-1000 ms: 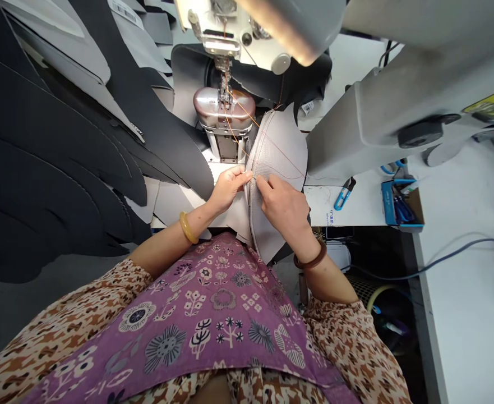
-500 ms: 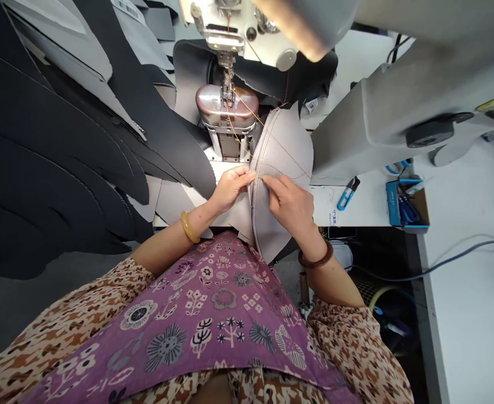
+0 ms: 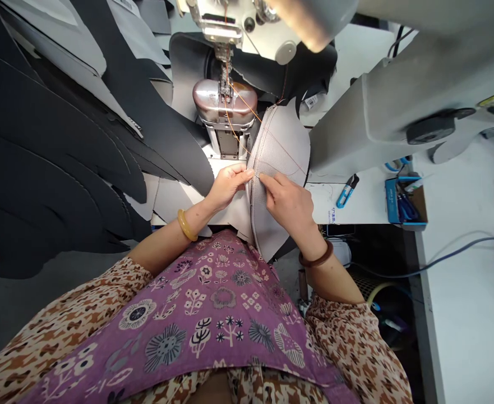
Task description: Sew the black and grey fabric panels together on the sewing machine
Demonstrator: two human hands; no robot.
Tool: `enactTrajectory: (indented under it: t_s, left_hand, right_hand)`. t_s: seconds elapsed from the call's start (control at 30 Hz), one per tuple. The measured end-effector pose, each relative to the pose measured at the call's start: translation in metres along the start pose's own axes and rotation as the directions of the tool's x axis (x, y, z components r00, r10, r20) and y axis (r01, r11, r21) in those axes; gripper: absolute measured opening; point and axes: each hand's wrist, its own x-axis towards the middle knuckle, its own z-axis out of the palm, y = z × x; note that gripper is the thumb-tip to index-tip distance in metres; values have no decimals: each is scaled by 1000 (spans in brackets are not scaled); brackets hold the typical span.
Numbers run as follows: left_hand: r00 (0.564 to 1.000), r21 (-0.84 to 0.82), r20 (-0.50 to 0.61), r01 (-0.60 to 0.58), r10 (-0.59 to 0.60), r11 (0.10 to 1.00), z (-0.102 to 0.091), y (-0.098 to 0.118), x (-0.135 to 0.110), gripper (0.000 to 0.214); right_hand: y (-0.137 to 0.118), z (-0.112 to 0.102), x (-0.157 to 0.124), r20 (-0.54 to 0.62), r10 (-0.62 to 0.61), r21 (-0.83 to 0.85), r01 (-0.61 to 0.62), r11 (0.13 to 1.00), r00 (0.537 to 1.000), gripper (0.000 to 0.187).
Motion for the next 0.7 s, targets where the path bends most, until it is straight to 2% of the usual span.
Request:
enactTrajectory:
  t_s: [0.3,0.57,0.7]
  left_hand:
    - [1000,6,-28,2,-2,1000,1,-1,-1,38]
    - [999,-47,-13,46,-46,998,1,-1,0,33]
    - [998,-56,-16,52,-53,997,4,-1,0,30]
  right_hand:
    - [-3,-11,5,96,-79,-109,89,990,992,36]
    - [6,12,4,-57,-111,62,114,992,992,35]
    - [5,13,1,-111,-80,100,91,991,991,34]
